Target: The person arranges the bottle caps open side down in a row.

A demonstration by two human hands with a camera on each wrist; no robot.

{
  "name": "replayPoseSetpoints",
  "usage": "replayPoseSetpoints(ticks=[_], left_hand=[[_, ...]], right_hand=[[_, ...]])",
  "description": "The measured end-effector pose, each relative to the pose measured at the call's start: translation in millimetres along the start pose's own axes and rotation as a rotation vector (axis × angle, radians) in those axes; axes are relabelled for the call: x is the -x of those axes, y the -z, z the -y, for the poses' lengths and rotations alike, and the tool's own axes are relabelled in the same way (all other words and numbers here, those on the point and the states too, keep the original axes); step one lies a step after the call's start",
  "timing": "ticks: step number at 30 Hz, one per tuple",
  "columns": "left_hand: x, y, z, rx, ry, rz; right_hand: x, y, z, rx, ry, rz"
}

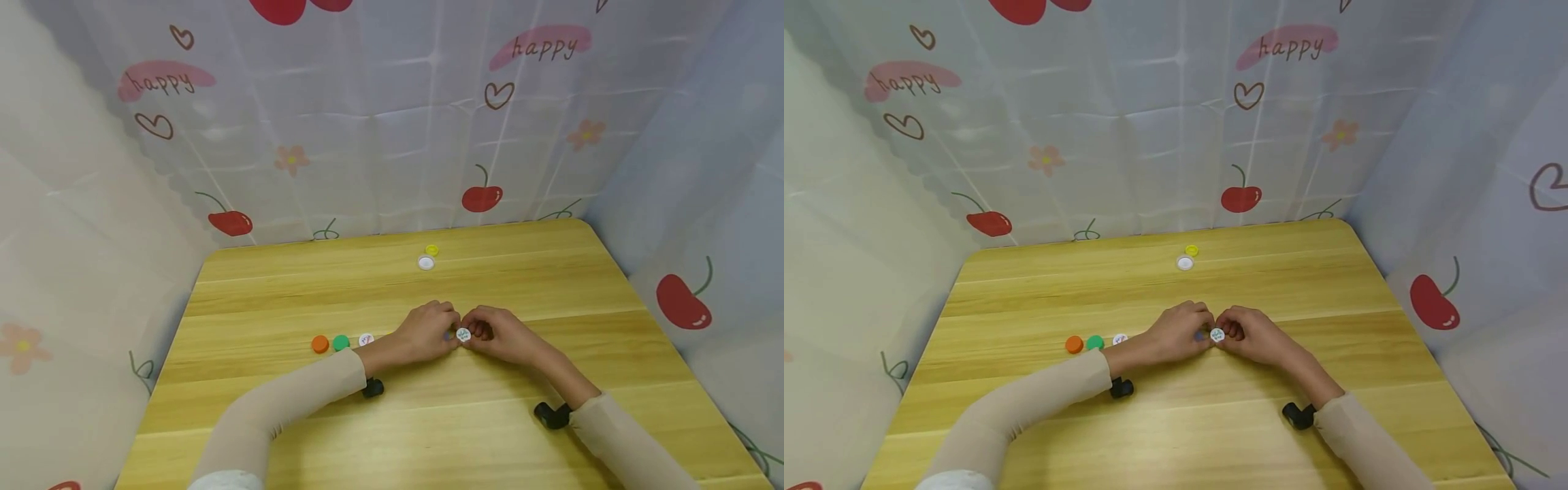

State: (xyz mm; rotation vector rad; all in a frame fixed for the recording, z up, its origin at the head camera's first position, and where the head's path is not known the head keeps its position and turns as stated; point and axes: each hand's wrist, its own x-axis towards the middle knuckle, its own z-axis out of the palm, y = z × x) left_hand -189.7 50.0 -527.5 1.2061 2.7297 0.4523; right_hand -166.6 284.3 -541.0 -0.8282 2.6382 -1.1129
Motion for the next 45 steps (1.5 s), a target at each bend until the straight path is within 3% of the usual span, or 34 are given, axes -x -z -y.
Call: replayPoseSetpoints(ticks=[6,14,21,26,30,35,45], left_hand=[[1.6,1.8,2.1,0.006,0.014,-0.001],[4.6,18.6,25.1,0.16,0.065,-0.033],[-22.5,48.8,67.1,0.312,0.279,-0.119],[-44.3,54.3,97.1,0.335,0.371,-0.119],[-53.8,50.3,112.3,0.308,0.383,-0.098],[-58.7,49.3,120.0,0.292,0.377,-0.114],[-64.9,42.4,116.8,0.236,0.369,-0.091]], right_hand=[[-1.1,2,2,-0.009,-0.017,0.008],[-13.2,12,4,-0.054,-0.1,0.002],[-54.9,25,-7,-0.076,-0.196,-0.046],[-88.2,24,-15,-0.108,-0.271,-0.077],[-113.8,19,-18,-0.128,-0.317,-0.118],[-137.9,15,-16,-0.12,-0.301,-0.16],[-148.5,4,-24,-0.077,-0.276,-0.228]])
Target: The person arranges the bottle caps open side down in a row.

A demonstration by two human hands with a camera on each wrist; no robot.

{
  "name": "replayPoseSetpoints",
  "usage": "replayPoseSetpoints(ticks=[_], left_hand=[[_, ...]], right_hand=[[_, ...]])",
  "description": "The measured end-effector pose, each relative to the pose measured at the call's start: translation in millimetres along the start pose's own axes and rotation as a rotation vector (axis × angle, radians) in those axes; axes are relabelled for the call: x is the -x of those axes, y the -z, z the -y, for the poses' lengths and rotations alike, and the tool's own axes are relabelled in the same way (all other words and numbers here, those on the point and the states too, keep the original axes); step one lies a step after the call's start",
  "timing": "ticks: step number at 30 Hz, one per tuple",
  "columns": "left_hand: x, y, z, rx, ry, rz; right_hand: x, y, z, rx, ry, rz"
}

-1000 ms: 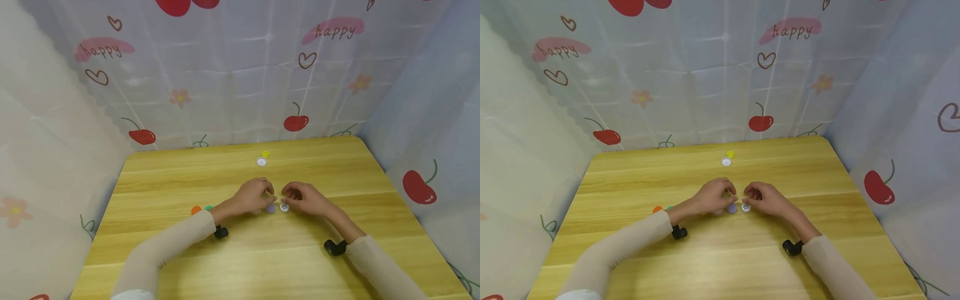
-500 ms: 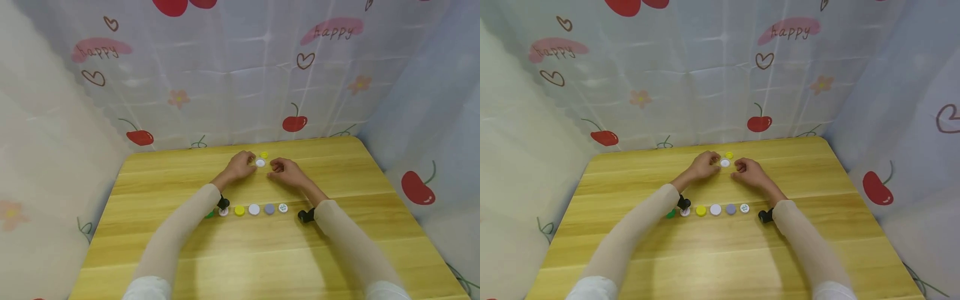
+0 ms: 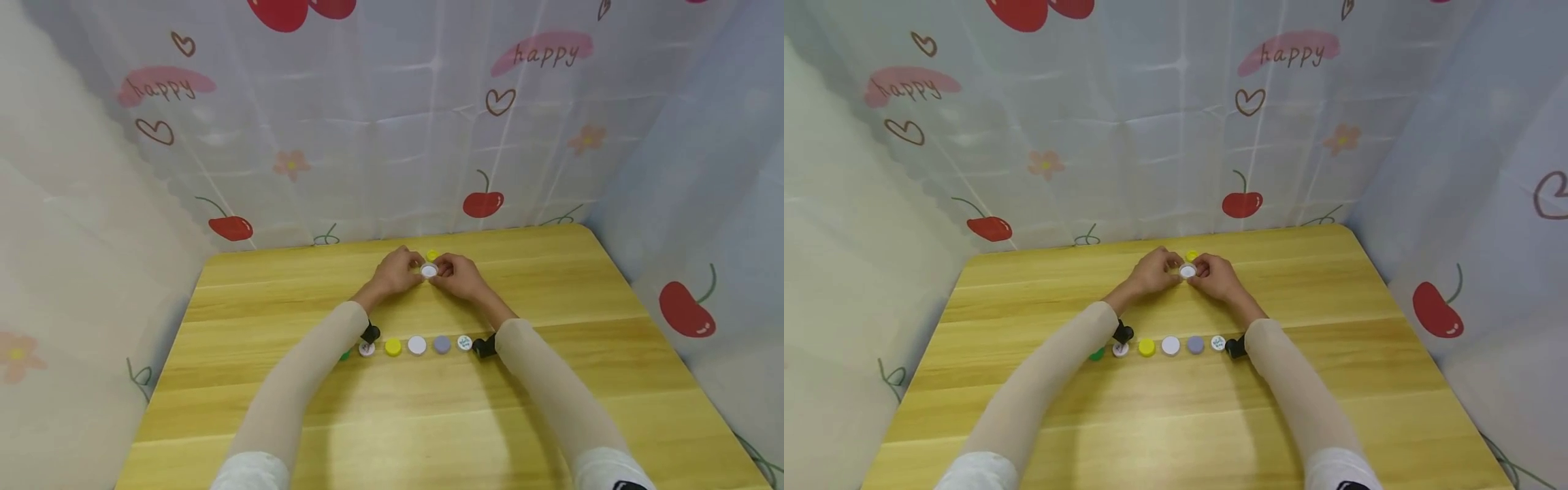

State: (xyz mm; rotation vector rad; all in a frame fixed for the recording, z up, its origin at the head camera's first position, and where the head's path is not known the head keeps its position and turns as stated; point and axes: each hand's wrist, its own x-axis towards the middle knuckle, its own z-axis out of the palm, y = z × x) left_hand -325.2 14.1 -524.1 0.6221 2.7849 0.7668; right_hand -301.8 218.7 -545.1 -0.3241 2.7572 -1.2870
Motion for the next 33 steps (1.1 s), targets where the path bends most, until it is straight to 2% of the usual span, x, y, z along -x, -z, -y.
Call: replayPoseSetpoints(ticks=[8,14,19,27,30,33], left_hand=[[4.3,0.5,2.1,-0.01,-0.008,0.005],[16.3,3.6,4.3,0.119,-0.077,-0.006],[41.2,4.1,2.3,0.206,-0.151,-0.031],[93.4,-3.8,-4.8,0.283,-0.251,-0.056],[105.9,-7.7,-6.6,0.301,-0.278,-0.08],[114.8,-10.5,-8.3,0.327,-0.28,-0.09]], right_hand=[[0.7,-2,0,0.004,0.025,0.009],[12.2,6,4,-0.005,0.098,0.005],[37.0,14,10,-0.048,0.14,-0.002],[83.6,13,20,-0.084,0.229,0.029],[96.4,10,22,-0.099,0.27,0.031],[105.4,9,24,-0.122,0.304,0.033]])
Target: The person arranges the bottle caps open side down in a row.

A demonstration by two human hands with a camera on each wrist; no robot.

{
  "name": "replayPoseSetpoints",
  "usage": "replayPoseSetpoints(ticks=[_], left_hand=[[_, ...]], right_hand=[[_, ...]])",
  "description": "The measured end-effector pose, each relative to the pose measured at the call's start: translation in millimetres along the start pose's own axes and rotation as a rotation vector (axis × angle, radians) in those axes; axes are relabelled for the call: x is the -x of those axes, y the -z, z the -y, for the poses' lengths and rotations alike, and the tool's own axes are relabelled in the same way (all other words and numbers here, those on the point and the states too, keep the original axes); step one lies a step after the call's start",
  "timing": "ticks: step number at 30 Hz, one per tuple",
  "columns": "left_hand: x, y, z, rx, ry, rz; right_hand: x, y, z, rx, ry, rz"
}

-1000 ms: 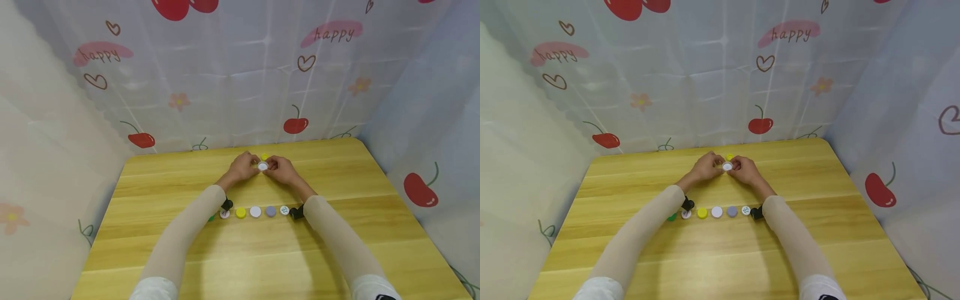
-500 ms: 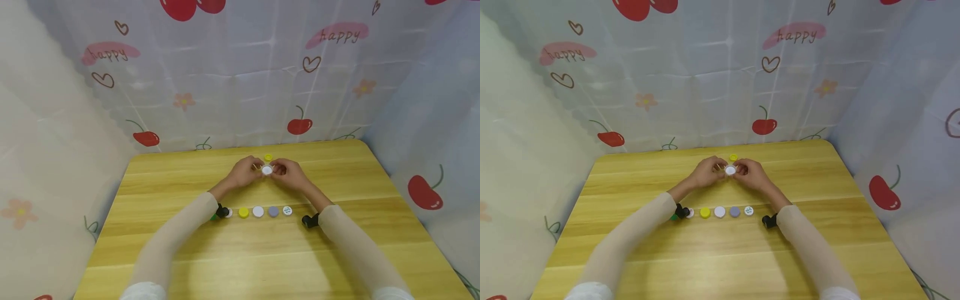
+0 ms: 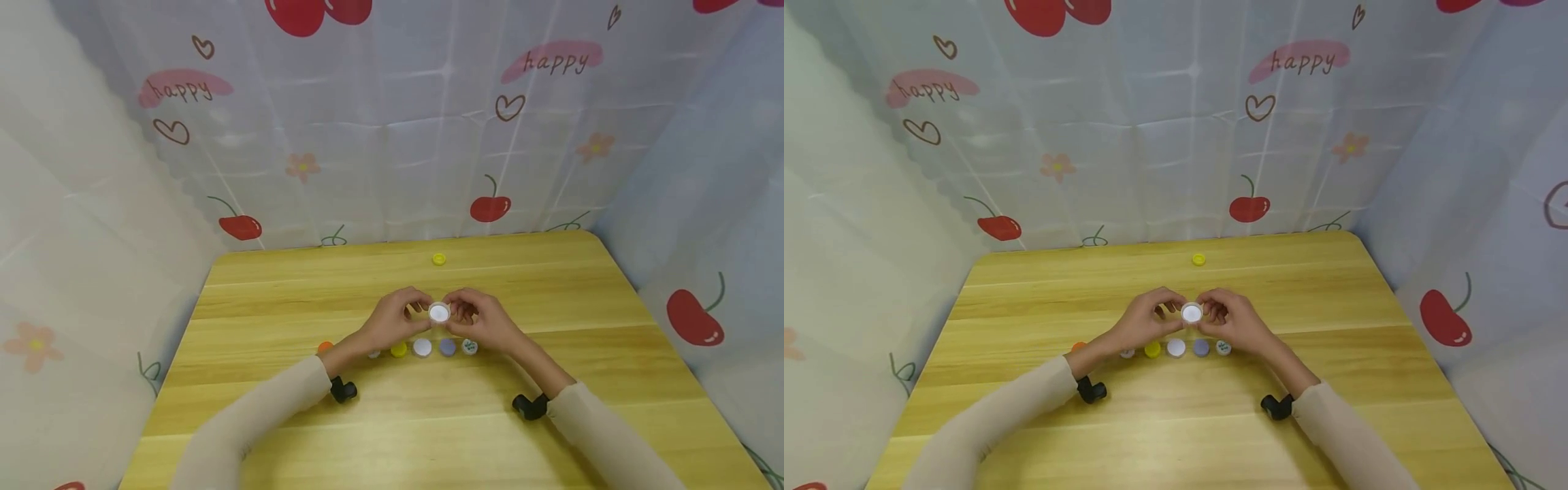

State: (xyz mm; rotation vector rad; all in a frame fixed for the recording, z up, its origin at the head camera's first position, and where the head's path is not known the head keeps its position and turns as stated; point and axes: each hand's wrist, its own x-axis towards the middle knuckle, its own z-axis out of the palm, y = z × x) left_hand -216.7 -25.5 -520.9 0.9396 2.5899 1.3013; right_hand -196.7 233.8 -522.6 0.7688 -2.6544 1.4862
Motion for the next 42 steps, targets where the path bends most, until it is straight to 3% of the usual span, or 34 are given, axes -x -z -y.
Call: replayPoseSetpoints(ticks=[6,11,14,21,25,33,38,42], left_hand=[[7.7,-0.9,-4.6,0.028,0.01,0.017],[10.2,5.4,-6.6,0.217,0.051,0.088],[10.8,9.4,-7.2,0.329,0.095,0.127],[9.9,13.4,-7.1,0.549,0.292,0.222],[10.0,14.7,-6.2,0.597,0.338,0.265],[10.4,15.7,-4.4,0.515,0.312,0.26],[11.3,17.0,-5.8,0.395,0.276,0.182],[13.1,21.3,-7.6,0.24,0.206,0.1]], right_hand=[[8.3,-2,3,-0.003,0.014,0.004],[13.7,-1,7,-0.054,-0.01,0.01],[17.6,0,12,-0.079,0.002,0.013],[20.5,1,25,-0.089,0.095,0.011],[21.2,-2,28,-0.066,0.132,0.009],[21.5,-5,29,0.031,0.135,0.02],[21.2,-7,26,0.042,0.093,0.016],[19.7,-7,26,-0.001,-0.027,0.026]])
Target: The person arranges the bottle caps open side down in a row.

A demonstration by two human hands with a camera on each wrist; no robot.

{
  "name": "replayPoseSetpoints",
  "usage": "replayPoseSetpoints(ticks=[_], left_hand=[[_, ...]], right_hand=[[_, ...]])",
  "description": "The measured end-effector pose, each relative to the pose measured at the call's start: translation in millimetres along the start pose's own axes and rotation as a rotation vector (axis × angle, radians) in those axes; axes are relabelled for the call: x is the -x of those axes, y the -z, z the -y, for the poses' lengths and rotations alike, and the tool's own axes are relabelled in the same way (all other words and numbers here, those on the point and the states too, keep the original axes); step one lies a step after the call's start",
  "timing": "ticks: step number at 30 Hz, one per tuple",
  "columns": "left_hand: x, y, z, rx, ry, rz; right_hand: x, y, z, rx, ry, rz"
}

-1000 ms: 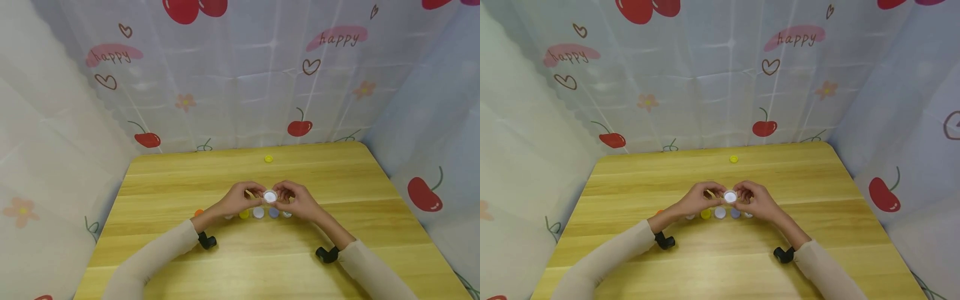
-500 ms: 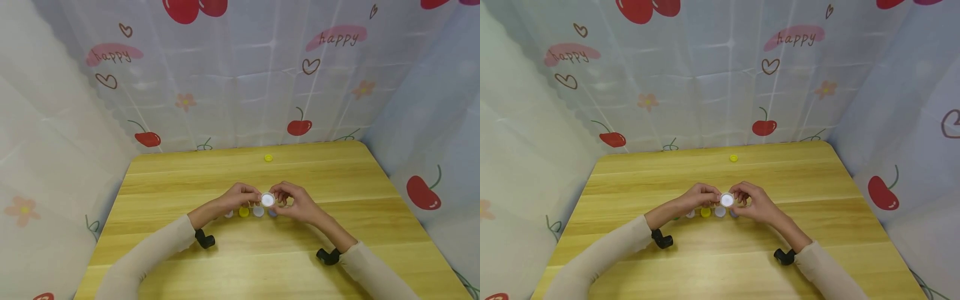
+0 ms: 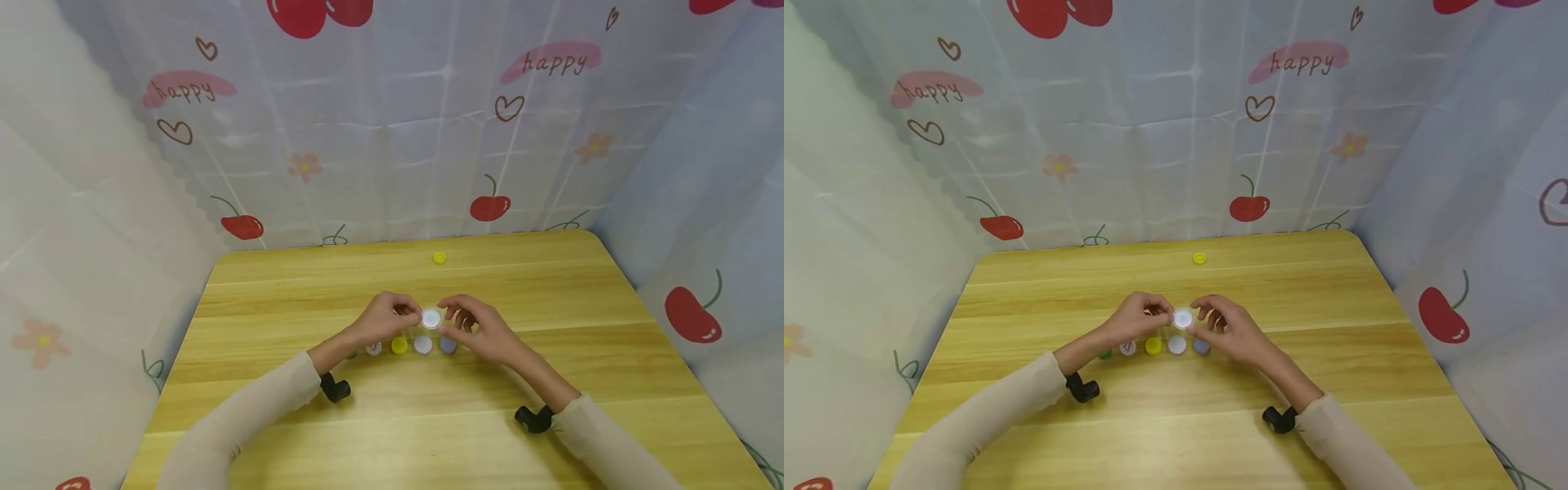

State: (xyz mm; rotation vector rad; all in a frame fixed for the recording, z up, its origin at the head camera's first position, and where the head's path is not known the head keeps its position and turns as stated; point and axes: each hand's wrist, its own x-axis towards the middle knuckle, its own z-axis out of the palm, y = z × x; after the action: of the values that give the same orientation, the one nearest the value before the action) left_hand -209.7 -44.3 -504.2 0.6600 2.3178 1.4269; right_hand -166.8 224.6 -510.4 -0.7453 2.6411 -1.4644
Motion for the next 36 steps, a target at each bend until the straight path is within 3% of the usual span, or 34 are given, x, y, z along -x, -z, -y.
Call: replayPoseSetpoints(ticks=[6,10,15,18,23,26,33,36], left_hand=[[0.2,3.4,-2.3,-0.182,-0.175,-0.14],[1.5,6.1,-6.6,-0.29,-0.296,-0.207],[1.4,5.8,-9.9,-0.412,-0.47,-0.248],[1.4,4.4,-9.3,-0.458,-0.523,-0.254],[1.8,1.8,-6.3,-0.495,-0.521,-0.247],[1.4,-0.1,-6.0,-0.48,-0.488,-0.232],[2.1,-4.7,-7.4,-0.227,-0.281,-0.139],[2.8,-6.0,-8.1,-0.192,-0.241,-0.131]], right_hand=[[-12.6,2,9,-0.253,-0.287,0.132],[-21.0,1,15,-0.421,-0.417,0.202],[-22.9,-1,17,-0.566,-0.425,0.226],[-23.5,-3,15,-0.592,-0.417,0.229],[-23.5,-5,12,-0.582,-0.436,0.231],[-21.8,-4,10,-0.52,-0.413,0.188],[-13.2,-3,4,-0.204,-0.142,-0.003],[-9.6,-3,1,-0.084,-0.042,-0.051]])
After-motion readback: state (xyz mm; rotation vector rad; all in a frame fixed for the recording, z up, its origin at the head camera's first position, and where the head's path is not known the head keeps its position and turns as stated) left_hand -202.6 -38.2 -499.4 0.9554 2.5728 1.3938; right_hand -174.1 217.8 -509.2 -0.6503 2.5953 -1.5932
